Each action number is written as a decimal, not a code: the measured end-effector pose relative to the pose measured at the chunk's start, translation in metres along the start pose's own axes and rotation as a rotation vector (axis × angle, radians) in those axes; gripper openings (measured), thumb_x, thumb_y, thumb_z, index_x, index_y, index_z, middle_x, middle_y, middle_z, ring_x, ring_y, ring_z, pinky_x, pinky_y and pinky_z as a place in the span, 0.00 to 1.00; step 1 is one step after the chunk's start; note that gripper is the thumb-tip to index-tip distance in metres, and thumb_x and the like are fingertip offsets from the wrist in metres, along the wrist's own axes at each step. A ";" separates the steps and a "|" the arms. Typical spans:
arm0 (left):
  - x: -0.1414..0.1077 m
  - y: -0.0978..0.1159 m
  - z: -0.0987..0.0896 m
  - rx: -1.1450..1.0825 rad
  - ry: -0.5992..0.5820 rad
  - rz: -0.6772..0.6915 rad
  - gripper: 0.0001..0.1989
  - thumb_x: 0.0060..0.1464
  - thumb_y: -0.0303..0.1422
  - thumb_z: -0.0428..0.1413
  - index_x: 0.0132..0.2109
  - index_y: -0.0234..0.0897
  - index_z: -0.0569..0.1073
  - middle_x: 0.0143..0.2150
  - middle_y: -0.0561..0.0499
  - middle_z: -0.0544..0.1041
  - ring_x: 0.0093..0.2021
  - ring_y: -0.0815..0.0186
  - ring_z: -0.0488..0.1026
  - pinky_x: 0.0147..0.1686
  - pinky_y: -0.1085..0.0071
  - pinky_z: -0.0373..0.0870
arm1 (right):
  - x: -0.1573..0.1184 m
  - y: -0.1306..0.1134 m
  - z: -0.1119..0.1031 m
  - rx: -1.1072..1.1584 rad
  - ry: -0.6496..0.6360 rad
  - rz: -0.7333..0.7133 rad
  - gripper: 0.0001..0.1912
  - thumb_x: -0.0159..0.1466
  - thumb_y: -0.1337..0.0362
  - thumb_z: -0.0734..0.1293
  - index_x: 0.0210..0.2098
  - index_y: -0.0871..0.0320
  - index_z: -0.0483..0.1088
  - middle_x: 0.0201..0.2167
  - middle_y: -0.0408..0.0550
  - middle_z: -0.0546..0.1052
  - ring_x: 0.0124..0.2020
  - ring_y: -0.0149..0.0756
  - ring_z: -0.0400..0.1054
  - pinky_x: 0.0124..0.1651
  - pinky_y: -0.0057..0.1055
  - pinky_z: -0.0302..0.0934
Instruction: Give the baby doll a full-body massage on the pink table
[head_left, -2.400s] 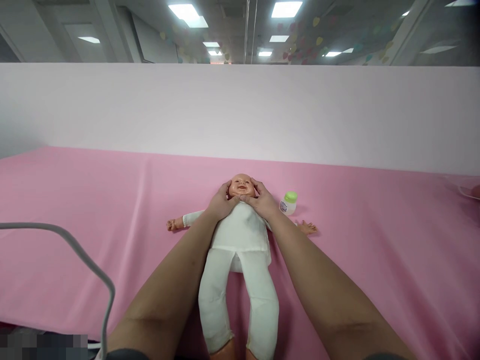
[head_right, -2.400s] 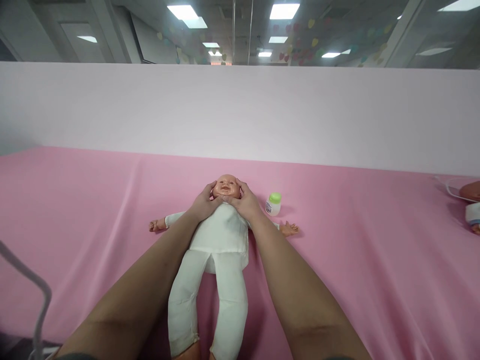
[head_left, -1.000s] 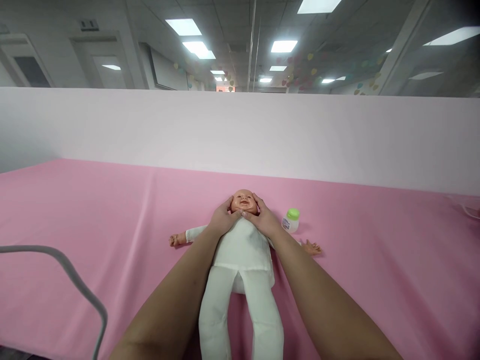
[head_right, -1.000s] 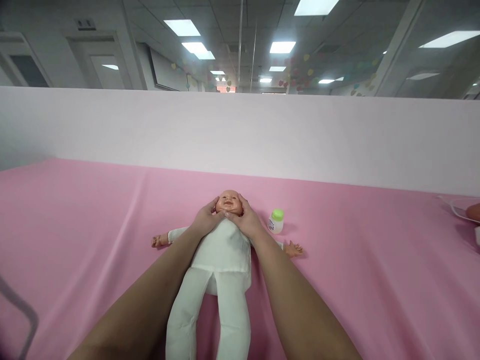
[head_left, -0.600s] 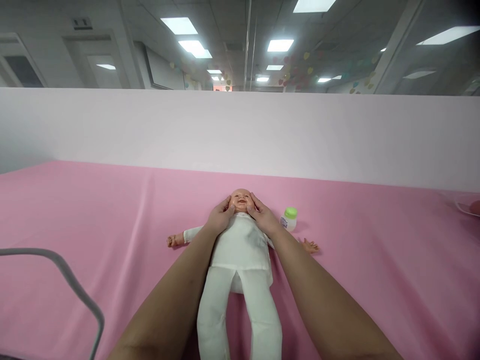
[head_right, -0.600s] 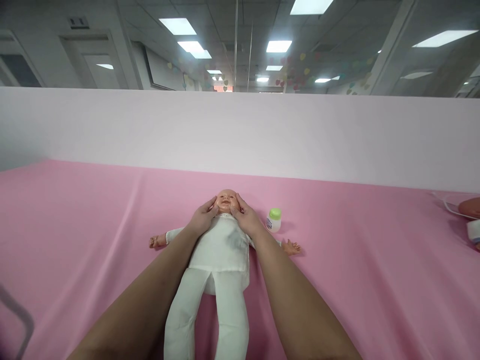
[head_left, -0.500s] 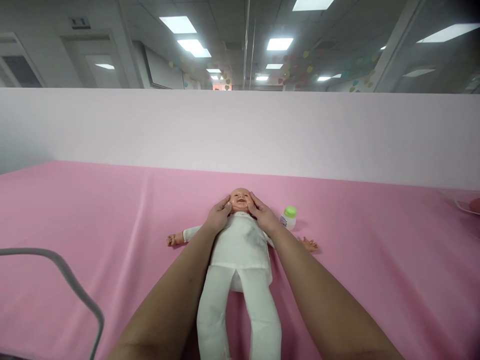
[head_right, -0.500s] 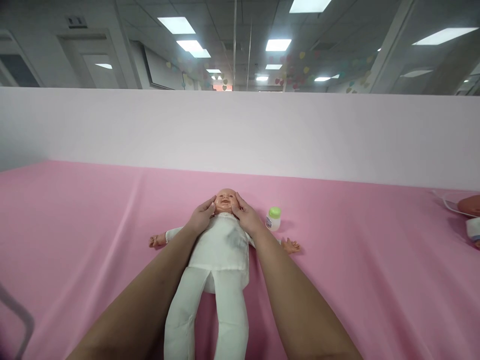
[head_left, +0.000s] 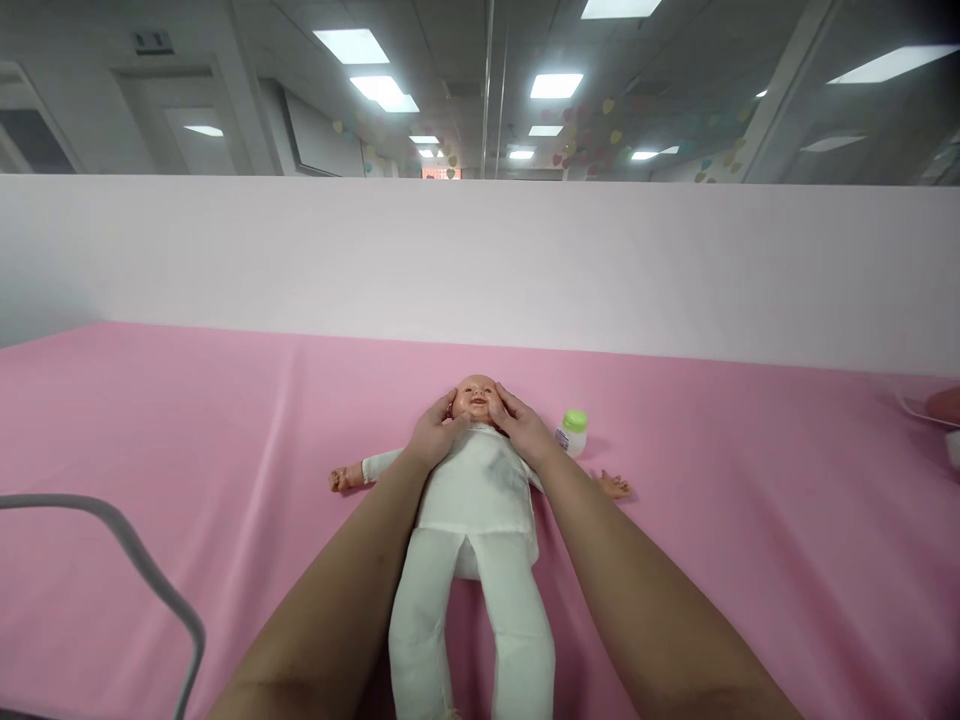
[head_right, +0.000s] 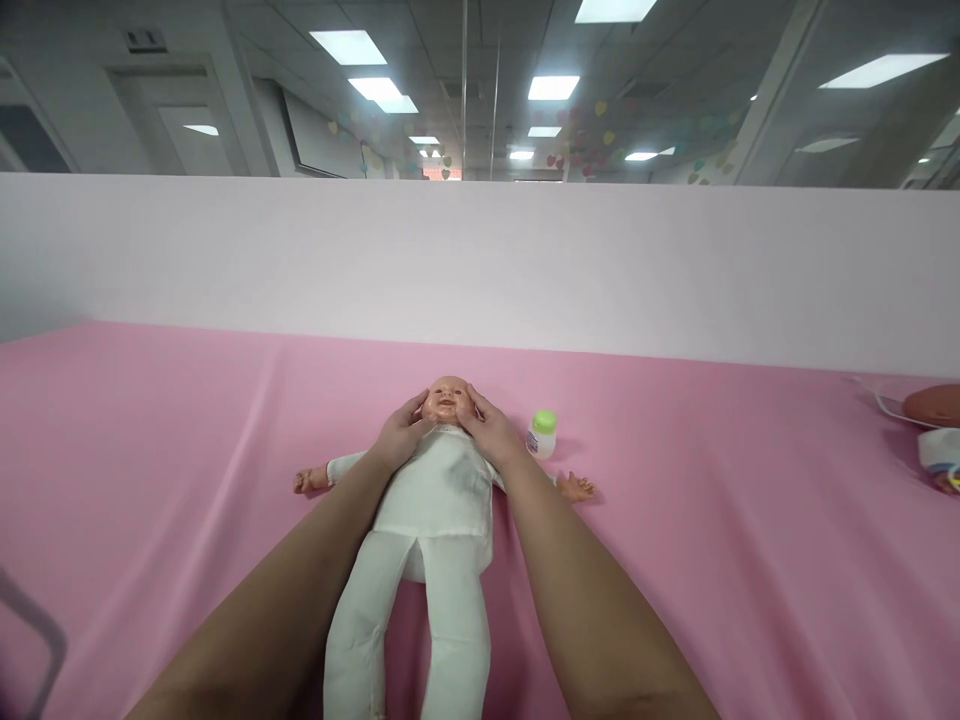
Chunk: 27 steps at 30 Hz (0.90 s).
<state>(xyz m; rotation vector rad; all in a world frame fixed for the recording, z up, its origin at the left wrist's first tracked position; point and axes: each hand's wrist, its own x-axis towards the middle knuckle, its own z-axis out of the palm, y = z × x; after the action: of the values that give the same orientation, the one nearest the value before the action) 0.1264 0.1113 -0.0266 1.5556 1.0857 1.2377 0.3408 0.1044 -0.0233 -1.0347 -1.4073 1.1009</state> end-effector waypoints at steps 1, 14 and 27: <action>-0.002 0.003 0.000 0.043 0.003 0.004 0.43 0.57 0.49 0.64 0.74 0.37 0.64 0.68 0.39 0.74 0.66 0.48 0.72 0.65 0.54 0.69 | -0.002 -0.004 0.001 -0.035 0.002 -0.009 0.43 0.64 0.41 0.72 0.73 0.47 0.60 0.73 0.46 0.64 0.72 0.47 0.61 0.73 0.47 0.56; -0.009 0.016 0.002 0.165 0.045 -0.005 0.44 0.52 0.46 0.68 0.72 0.38 0.66 0.65 0.38 0.76 0.62 0.49 0.76 0.61 0.55 0.72 | -0.003 -0.005 0.010 -0.067 0.061 -0.033 0.54 0.52 0.51 0.83 0.73 0.52 0.60 0.69 0.55 0.70 0.65 0.49 0.70 0.68 0.45 0.64; 0.003 0.004 -0.001 -0.257 0.081 -0.127 0.32 0.58 0.45 0.63 0.66 0.39 0.74 0.66 0.40 0.77 0.62 0.51 0.77 0.60 0.54 0.74 | 0.000 0.001 -0.003 -0.064 -0.034 -0.056 0.37 0.68 0.39 0.67 0.72 0.44 0.62 0.72 0.43 0.67 0.71 0.44 0.62 0.73 0.48 0.56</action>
<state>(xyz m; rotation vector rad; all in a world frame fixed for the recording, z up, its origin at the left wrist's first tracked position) 0.1265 0.1129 -0.0218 1.2338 1.0157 1.3065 0.3435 0.1049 -0.0239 -1.0203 -1.4983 1.0434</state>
